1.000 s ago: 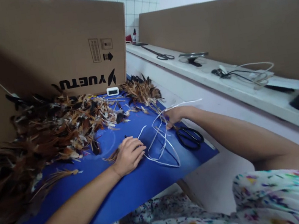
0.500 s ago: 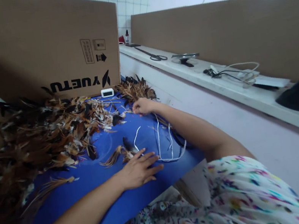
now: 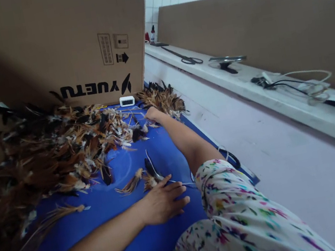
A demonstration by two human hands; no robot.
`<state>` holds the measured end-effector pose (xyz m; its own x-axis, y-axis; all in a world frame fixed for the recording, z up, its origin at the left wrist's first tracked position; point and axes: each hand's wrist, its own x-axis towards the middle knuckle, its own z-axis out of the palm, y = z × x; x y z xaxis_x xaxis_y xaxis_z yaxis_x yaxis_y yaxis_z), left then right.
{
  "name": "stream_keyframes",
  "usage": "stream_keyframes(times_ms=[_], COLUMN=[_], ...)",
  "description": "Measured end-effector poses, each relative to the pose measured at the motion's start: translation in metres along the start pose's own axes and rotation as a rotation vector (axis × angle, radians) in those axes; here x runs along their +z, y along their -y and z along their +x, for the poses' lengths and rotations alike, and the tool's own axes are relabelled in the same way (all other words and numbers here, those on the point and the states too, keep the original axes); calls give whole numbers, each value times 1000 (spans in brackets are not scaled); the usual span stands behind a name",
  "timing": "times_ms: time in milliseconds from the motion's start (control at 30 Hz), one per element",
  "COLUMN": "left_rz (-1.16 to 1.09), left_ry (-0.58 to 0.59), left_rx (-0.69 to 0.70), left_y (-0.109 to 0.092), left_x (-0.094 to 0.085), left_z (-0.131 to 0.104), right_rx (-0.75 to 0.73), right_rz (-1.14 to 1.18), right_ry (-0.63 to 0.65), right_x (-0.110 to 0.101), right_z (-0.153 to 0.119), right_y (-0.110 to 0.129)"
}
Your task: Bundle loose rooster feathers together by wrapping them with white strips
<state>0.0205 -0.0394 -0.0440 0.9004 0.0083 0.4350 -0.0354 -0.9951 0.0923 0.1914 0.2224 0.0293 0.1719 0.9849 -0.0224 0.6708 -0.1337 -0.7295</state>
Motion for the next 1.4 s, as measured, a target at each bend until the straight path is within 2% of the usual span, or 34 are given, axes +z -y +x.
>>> stream_keyframes(times_ms=[133,300,400,500,567,667,767,833,900,967,1067,1167,1267,1400], left_rz=[-15,12,13,15,25,52,98,133,166,205,266,308,315,309], left_ry=[30,52,73,90,102,124,148,161,164,163,165,161,137,114], left_rx=[-26,-57,-73,-93,-117,-147,-158,-159,-182,-244,-348,-368,-348,-361], left_y=[1,4,6,6,7,11,18,24,30,33,30,15,-7,-36], left_x=[-3,-4,-5,-7,-9,-11,-14,-14,-14,-13,-13,-14,-17,-21], left_z=[1,1,0,0,1,5,11,16,20,23,27,27,19,-4], right_rx=[106,67,28,-77,-174,-337,-462,-527,-576,-583,-501,-339,-181,-131], right_rz=[244,533,675,838,868,793,652,572,513,485,515,600,673,719], right_ry=[69,74,34,-74,-182,-305,-352,-387,-388,-341,-207,-108,-50,-39], right_x=[-35,-81,-105,-132,-152,-181,-194,-189,-172,-148,-108,-72,-47,-29], right_z=[-9,-45,-67,-84,-94,-116,-147,-170,-189,-203,-215,-221,-223,-218], right_y=[9,24,25,22,18,12,6,2,-6,-17,-39,-58,-72,-85])
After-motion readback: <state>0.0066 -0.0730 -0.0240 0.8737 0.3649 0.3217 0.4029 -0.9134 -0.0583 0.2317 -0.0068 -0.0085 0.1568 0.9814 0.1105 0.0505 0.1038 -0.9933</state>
